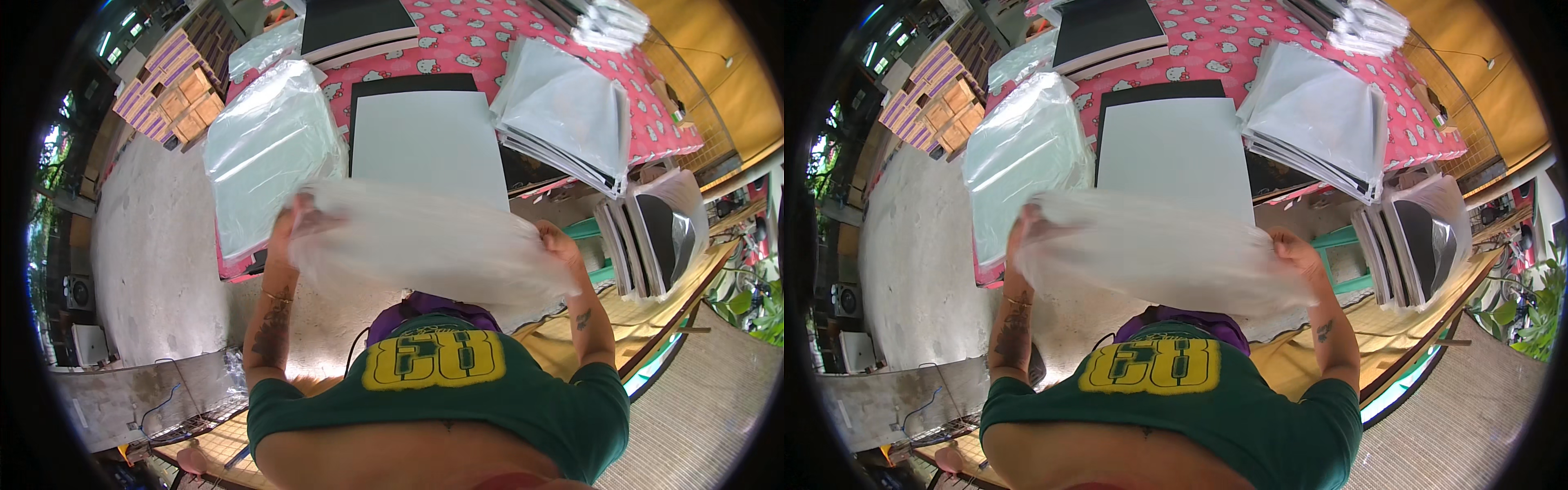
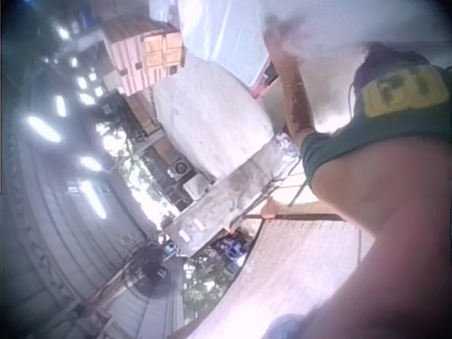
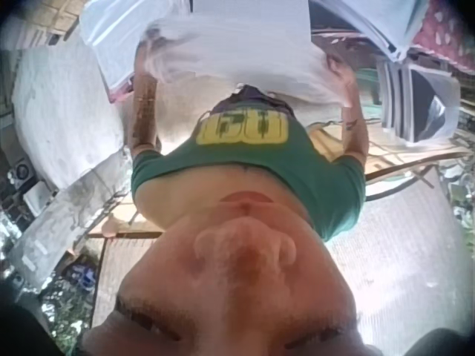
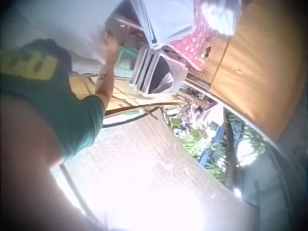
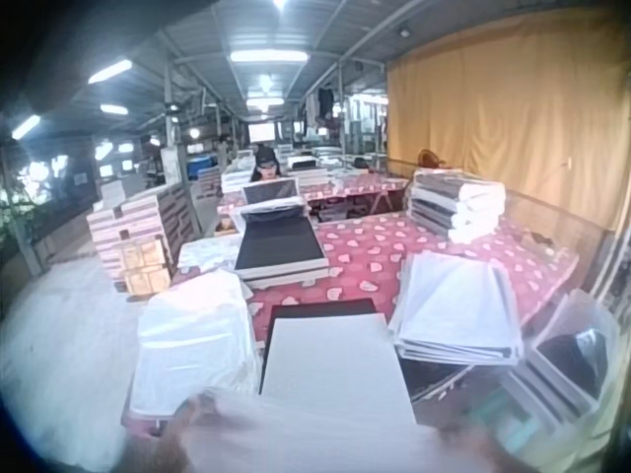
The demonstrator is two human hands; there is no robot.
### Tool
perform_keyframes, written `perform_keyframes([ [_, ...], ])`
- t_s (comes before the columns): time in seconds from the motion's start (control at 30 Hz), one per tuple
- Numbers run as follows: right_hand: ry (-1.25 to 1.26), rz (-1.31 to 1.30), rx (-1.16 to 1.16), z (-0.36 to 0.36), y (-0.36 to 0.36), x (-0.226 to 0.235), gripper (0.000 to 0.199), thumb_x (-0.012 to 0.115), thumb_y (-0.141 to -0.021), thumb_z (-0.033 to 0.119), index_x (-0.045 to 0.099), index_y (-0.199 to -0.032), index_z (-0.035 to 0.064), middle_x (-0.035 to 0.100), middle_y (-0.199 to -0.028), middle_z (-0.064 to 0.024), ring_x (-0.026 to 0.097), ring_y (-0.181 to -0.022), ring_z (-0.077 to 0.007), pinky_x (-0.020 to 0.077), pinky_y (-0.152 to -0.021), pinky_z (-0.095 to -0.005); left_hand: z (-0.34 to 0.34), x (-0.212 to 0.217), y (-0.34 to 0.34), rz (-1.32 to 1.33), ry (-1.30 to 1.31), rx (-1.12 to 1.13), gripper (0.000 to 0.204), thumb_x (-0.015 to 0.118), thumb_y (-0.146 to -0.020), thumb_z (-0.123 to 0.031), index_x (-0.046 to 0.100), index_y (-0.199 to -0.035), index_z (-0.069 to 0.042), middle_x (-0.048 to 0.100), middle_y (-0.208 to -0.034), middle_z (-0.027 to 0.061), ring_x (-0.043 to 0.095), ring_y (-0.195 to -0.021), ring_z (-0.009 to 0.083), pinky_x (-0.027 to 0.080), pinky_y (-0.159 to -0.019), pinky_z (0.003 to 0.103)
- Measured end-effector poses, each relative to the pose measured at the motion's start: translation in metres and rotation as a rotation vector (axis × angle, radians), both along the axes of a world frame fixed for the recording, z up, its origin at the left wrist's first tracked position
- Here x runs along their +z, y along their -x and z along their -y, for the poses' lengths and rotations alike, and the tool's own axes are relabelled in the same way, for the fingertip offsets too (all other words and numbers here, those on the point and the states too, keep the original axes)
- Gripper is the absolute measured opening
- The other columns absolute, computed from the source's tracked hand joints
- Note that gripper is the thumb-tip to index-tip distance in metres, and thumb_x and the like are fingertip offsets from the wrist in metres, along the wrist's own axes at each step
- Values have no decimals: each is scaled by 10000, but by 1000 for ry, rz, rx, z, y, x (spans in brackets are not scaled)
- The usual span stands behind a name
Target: The person places black boards into plastic bags and stacks the bagged boards on a table and a pallet.
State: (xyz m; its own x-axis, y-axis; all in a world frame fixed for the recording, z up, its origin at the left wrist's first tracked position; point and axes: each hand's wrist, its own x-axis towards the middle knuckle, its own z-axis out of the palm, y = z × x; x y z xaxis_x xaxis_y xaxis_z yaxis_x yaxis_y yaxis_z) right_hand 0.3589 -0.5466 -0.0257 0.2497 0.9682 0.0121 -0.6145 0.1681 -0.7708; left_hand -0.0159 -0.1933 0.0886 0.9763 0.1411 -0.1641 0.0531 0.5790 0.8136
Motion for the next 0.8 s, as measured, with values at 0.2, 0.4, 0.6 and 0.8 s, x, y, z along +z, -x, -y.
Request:
perform_keyframes([
  [0.2,-124,-652,135,-17,25,55,432,716,-744,132,555,-1122,1,580,-1137,-131,569,-1030,-252,520,-722,-348,3,-12,9,-353,-610,-369,400,635,-848,-150,537,-1198,18,588,-1162,141,573,-1036,221,453,-906,388],
  [0.4,266,7,228,7,46,6,393,651,-753,75,558,-1130,19,591,-1081,-108,583,-903,-190,502,-742,-318,-5,-62,24,17,267,439,399,488,-901,-320,526,-1124,8,606,-1090,168,602,-997,286,443,-952,417],
  [0.6,732,597,-341,29,89,-38,394,587,-778,-6,531,-1167,24,591,-888,-90,566,-789,-129,462,-718,-266,60,-144,41,-571,-428,563,324,494,-825,-24,503,-1148,-2,588,-767,85,583,-613,140,501,-518,278],
  [0.8,710,1255,-956,4,113,-81,411,530,-796,-28,493,-1203,23,607,-759,-122,586,-611,-179,481,-606,-291,102,-155,18,-620,-664,851,400,454,-846,-8,482,-1243,-46,552,-698,42,500,-509,75,450,-434,244],
])
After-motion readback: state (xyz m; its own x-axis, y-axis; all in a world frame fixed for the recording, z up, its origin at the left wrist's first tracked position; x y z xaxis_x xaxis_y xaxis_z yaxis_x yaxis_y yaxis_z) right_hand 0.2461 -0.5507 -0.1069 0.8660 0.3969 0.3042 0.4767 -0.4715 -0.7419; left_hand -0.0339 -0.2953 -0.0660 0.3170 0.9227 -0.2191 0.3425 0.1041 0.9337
